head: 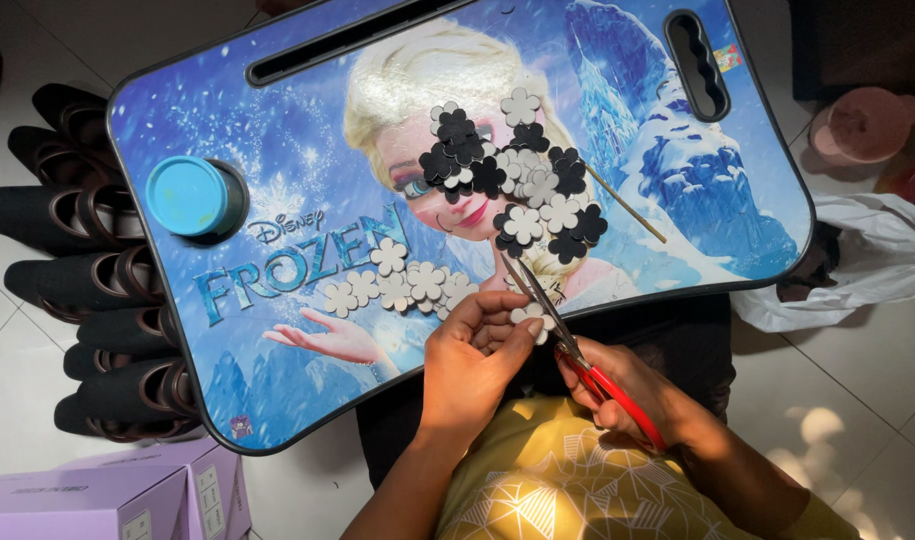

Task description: The person sits on the floor with a Frozen-themed lap desk and cuts small flower-shaped pieces from white and black sheet material using red-handled scissors. They cut one flower at a time and place the finished flower shapes onto a growing pile on the desk.

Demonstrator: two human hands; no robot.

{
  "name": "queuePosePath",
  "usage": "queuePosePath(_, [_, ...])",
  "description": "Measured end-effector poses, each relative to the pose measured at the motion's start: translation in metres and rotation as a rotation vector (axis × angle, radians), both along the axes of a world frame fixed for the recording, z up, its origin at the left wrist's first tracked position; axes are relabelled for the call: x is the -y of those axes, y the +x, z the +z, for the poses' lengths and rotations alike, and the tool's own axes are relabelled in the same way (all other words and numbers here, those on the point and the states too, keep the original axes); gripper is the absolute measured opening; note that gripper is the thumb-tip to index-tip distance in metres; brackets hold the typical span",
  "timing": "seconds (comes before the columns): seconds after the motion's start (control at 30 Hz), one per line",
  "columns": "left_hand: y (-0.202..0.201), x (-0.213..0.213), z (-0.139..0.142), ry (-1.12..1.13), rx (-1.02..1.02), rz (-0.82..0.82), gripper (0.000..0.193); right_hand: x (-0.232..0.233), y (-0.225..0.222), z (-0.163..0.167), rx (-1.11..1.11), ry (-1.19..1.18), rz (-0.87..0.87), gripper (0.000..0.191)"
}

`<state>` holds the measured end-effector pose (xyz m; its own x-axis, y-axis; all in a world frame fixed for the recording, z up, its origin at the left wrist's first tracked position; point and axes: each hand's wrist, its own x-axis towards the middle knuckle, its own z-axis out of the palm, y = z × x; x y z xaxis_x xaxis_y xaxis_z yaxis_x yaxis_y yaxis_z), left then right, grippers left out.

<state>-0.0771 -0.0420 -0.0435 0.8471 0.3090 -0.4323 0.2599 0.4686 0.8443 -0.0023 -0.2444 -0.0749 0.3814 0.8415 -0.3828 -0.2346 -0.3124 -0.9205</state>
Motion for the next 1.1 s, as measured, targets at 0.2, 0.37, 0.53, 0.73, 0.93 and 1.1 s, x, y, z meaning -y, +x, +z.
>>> queuePosePath(0.2, [-0.001, -0.002, 0.002, 0.021, -0.006, -0.011, 0.024, 0.001, 0.001, 0.009, 0.030, -0.006, 0.002, 0.102])
queuePosePath(0.37, [-0.001, -0.004, 0.006, 0.032, -0.010, -0.019, 0.023, 0.000, 0.001, 0.017, 0.042, -0.047, -0.004, 0.103])
queuePosePath(0.53, [-0.001, -0.004, 0.009, 0.024, 0.061, 0.016, 0.030, -0.003, 0.001, 0.020, 0.087, -0.048, -0.013, 0.104])
queuePosePath(0.73, [0.001, -0.004, 0.011, 0.019, 0.042, 0.054, 0.040, 0.001, 0.002, 0.024, 0.136, -0.035, -0.005, 0.102])
queuePosePath(0.93, [0.003, 0.000, 0.012, -0.015, 0.002, 0.081, 0.042, -0.001, 0.000, 0.020, -0.010, 0.047, 0.017, 0.106])
queuePosePath(1.1, [0.002, 0.004, 0.012, -0.019, 0.017, 0.102, 0.044, -0.001, -0.005, 0.016, -0.016, 0.057, 0.027, 0.114])
